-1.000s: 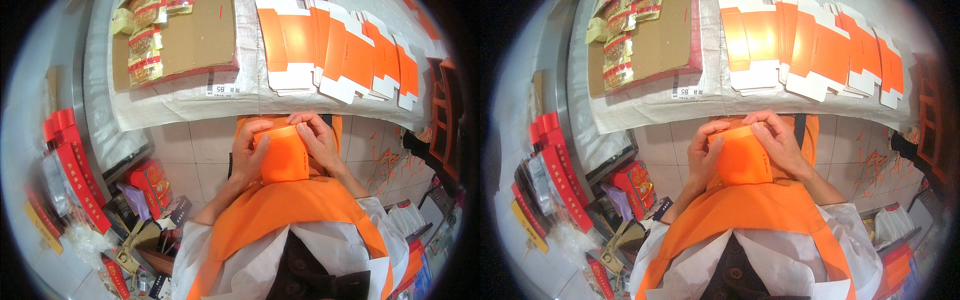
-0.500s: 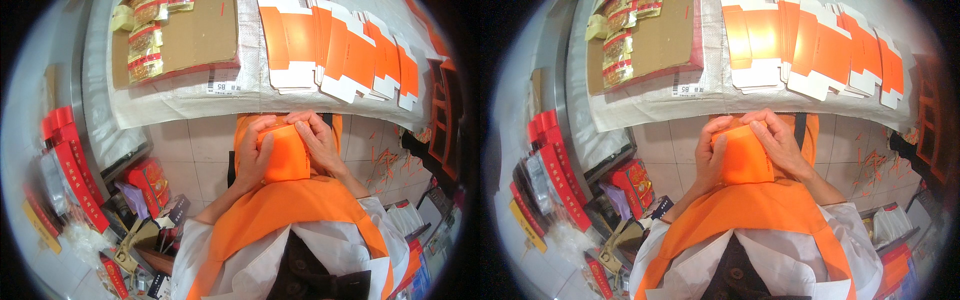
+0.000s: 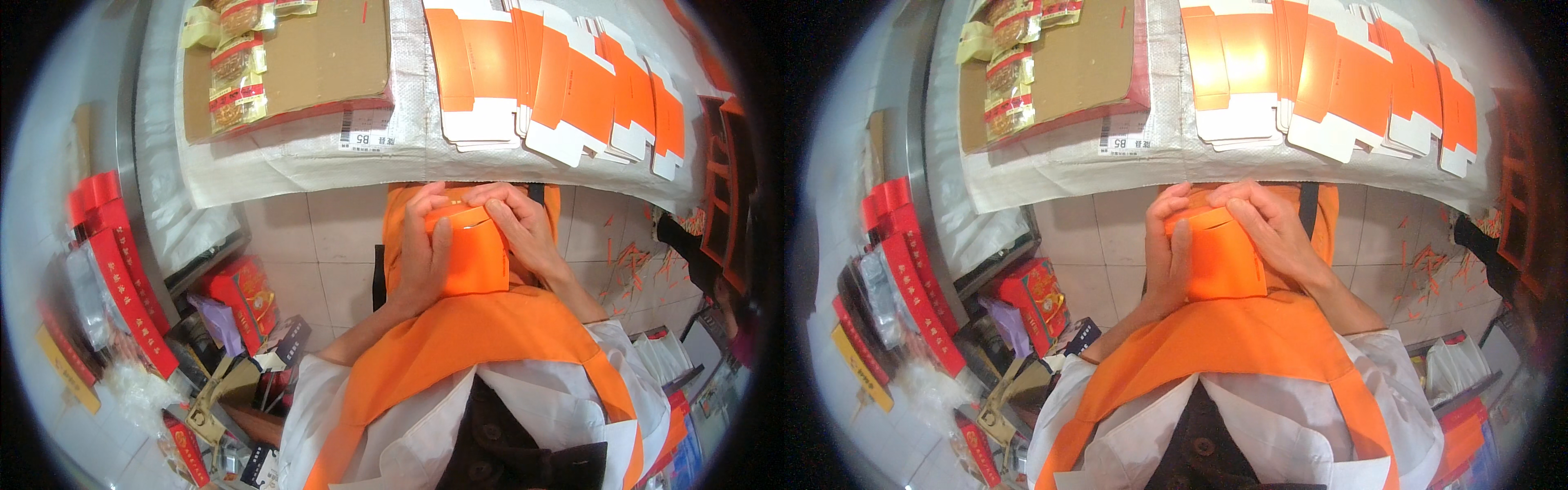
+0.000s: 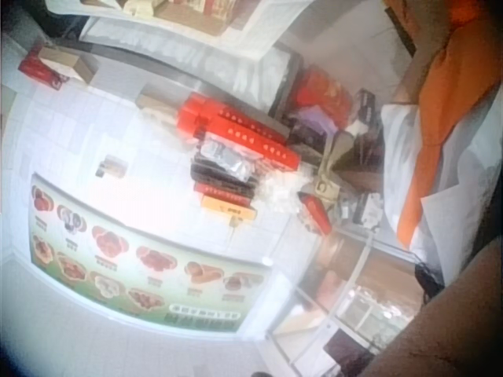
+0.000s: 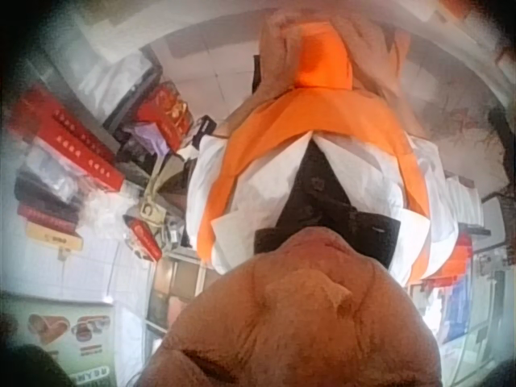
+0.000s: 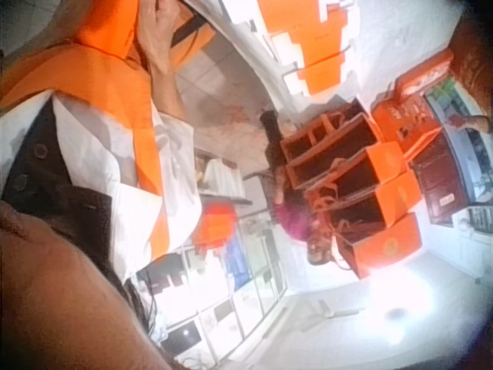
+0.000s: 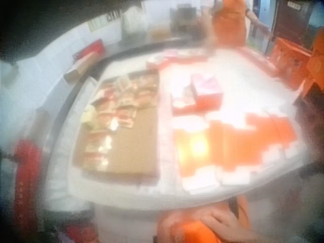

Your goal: The person folds flat orange cardboard pieces into small boxes, inserts individually wrapped snack packets, and closes the boxes. Completed boxes are stacked on the table. The person repeats this process for multiple units.

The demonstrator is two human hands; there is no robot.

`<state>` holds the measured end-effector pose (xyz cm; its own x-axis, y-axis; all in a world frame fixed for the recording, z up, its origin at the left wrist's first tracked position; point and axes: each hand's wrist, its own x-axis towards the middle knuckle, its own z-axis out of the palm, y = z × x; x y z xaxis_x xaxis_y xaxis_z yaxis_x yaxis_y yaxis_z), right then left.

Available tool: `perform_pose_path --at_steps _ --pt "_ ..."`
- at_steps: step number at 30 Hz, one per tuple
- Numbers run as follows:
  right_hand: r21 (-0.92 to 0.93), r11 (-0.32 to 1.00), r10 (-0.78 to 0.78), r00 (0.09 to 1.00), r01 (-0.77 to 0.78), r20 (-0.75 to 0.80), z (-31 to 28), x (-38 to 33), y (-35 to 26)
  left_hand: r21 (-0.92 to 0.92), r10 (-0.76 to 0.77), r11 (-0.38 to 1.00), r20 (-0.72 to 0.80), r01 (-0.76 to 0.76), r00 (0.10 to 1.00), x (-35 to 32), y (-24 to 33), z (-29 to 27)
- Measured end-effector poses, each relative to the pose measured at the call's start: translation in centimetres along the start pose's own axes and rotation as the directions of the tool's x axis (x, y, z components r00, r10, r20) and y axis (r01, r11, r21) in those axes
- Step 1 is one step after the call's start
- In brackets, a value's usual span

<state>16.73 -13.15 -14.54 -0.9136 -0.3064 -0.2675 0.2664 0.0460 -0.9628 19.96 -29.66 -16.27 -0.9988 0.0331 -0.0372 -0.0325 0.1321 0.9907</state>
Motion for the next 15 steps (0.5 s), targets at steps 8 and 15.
perform_pose_path --at_steps 8,15 --pt "0.173 0.982 0.047 0.989 -0.071 0.142 -1.3 0.4 0.0 0.053 -0.003 0.999 0.063 -0.001 0.998 0.4 0.3 -0.1" --pt "0.029 0.987 -0.160 0.967 0.158 0.199 -1.7 -0.9 1.2 -0.057 0.000 0.998 -0.003 0.000 1.000 -0.4 -0.3 -0.2"
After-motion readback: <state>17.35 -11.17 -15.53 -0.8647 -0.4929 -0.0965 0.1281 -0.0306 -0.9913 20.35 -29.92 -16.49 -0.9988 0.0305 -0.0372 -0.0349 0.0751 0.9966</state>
